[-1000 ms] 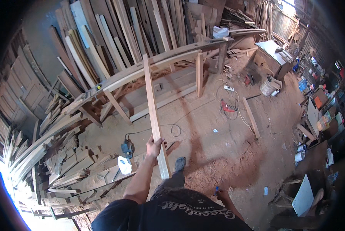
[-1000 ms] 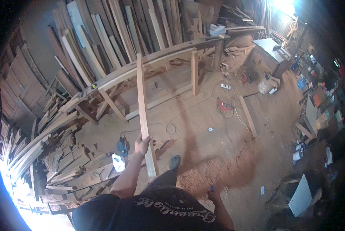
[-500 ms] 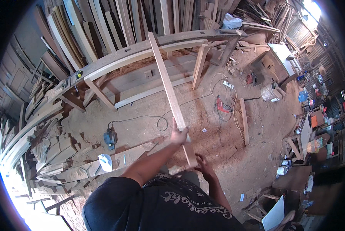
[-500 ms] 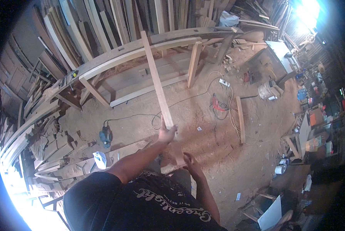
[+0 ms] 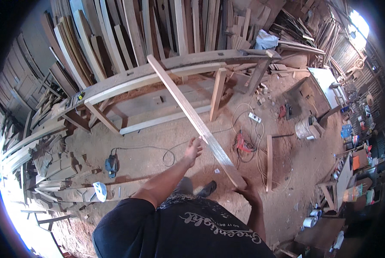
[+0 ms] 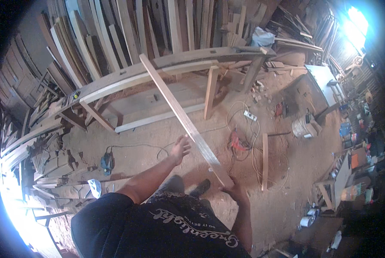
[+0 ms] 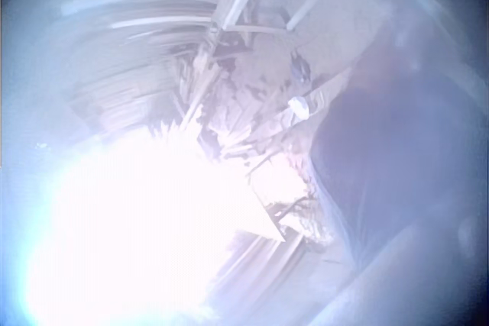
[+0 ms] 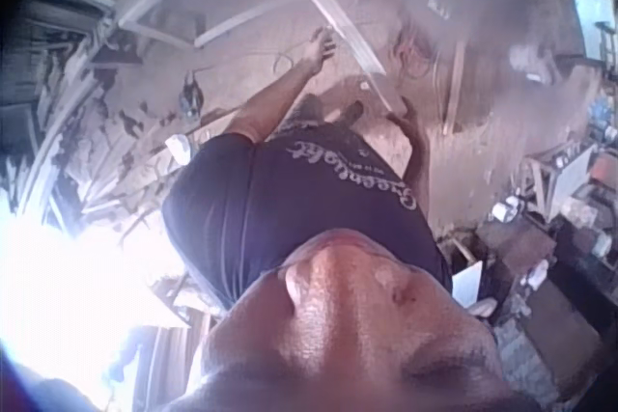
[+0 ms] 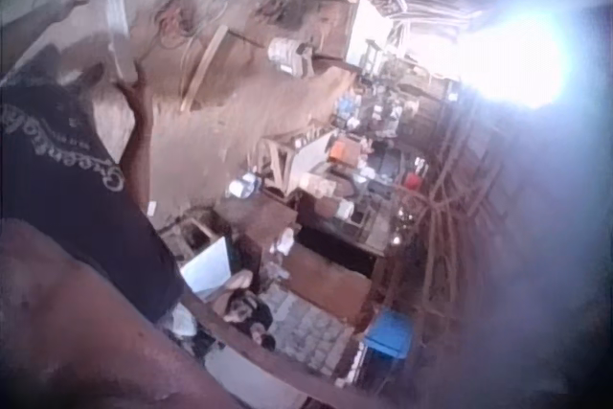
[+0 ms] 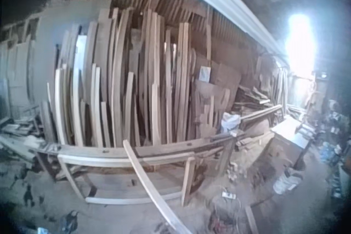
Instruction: The person assembles wooden pieces by hand, using a hammer to secure them together. They handle multiple wooden planks and smaller blocks, aligning and hammering them into place within a cluttered workshop environment.
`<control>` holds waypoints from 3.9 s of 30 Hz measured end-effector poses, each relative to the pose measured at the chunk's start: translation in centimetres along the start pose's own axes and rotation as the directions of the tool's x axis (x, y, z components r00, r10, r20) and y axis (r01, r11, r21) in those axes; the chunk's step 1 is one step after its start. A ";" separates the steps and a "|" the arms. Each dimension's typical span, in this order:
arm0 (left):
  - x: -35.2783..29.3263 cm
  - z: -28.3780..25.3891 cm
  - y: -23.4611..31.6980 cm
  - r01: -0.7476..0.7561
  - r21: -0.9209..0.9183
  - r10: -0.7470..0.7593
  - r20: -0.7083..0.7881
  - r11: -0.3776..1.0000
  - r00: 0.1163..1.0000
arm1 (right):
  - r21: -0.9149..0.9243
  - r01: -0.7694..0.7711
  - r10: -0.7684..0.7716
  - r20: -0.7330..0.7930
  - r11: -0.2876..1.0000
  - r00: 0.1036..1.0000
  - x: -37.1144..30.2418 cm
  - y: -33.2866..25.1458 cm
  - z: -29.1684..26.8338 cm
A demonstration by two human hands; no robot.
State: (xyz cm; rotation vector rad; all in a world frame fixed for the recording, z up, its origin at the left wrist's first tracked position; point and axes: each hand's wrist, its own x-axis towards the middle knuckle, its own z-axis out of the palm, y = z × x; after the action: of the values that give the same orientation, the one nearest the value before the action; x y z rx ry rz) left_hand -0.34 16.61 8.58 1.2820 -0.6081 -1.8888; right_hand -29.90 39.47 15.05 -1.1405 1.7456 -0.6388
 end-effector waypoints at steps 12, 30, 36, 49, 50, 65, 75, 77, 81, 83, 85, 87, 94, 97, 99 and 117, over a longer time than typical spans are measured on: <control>17.5 6.2 14.7 -0.115 0.024 0.118 -0.278 0.993 0.953 | 0.711 0.186 0.131 -0.366 0.678 0.921 16.1 4.9 -17.3; 31.1 9.8 24.7 -0.568 -0.391 0.268 -0.599 0.725 0.755 | -0.166 0.557 -0.581 -0.276 0.814 0.766 52.3 -6.3 -30.0; 32.1 1.1 30.4 -0.679 -0.295 0.230 -0.788 0.672 0.571 | 0.464 0.251 -0.164 -0.221 0.849 0.961 64.5 -18.9 -25.2; 23.0 0.7 37.3 -0.790 -0.318 0.056 -0.913 0.524 0.404 | 0.545 -0.157 -0.117 0.434 0.824 0.893 69.3 -34.6 -25.1; 22.3 2.6 37.9 -0.812 -0.327 0.109 -0.898 0.484 0.427 | 0.570 -0.154 -0.165 0.468 0.807 0.868 69.6 -34.5 -25.7; 21.5 -5.9 36.0 -0.911 -0.326 0.323 -0.859 0.253 0.397 | 0.642 -0.025 -0.331 0.427 0.766 0.842 70.5 -35.4 -23.0; 23.8 -3.7 38.7 -0.871 -0.138 0.055 -0.981 0.471 0.185 | 0.472 0.296 -0.424 0.191 0.831 0.885 71.3 -34.4 -20.7; 24.4 -3.6 38.7 -0.869 -0.176 0.073 -0.969 0.463 0.235 | 0.426 0.280 -0.379 0.167 0.860 0.910 71.8 -34.8 -21.1; 25.1 -2.1 40.0 -0.883 -0.263 0.187 -0.916 0.389 0.355 | 0.333 0.459 -0.500 0.045 0.824 0.865 73.7 -36.3 -21.6; 24.6 -1.6 40.9 -0.881 -0.293 0.233 -0.889 0.371 0.394 | 0.319 0.559 -0.577 -0.044 0.766 0.816 73.0 -39.0 -21.6; 24.3 -0.8 41.8 -0.875 -0.319 0.263 -0.866 0.363 0.425 | 0.328 0.609 -0.623 -0.076 0.722 0.779 72.7 -40.5 -21.9; 24.5 0.7 42.4 -0.866 -0.341 0.278 -0.848 0.365 0.451 | 0.343 0.642 -0.648 -0.113 0.686 0.753 72.5 -41.1 -22.4; 27.7 0.2 39.6 -0.806 -0.501 0.246 -0.777 0.314 0.579 | 0.536 0.478 -0.566 -0.001 0.696 0.825 73.8 -39.0 -22.8; 30.5 -0.7 37.4 -0.850 -0.472 0.192 -0.835 0.236 0.516 | 0.603 0.315 -0.447 0.078 0.733 0.891 73.6 -38.1 -24.1; 32.5 -0.9 36.7 -0.837 -0.497 0.168 -0.827 0.230 0.537 | 0.627 0.288 -0.463 0.132 0.724 0.877 75.4 -36.2 -26.0; 31.4 0.5 36.6 -0.842 -0.345 0.094 -0.904 0.415 0.417 | 0.646 0.045 -0.254 0.235 0.762 0.938 72.5 -29.0 -25.3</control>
State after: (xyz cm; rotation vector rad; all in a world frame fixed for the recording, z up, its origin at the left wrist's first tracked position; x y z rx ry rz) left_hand 4.52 -30.39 17.99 0.9322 0.3165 -0.6292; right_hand -50.81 -39.80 19.20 -0.8375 1.0364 -0.9980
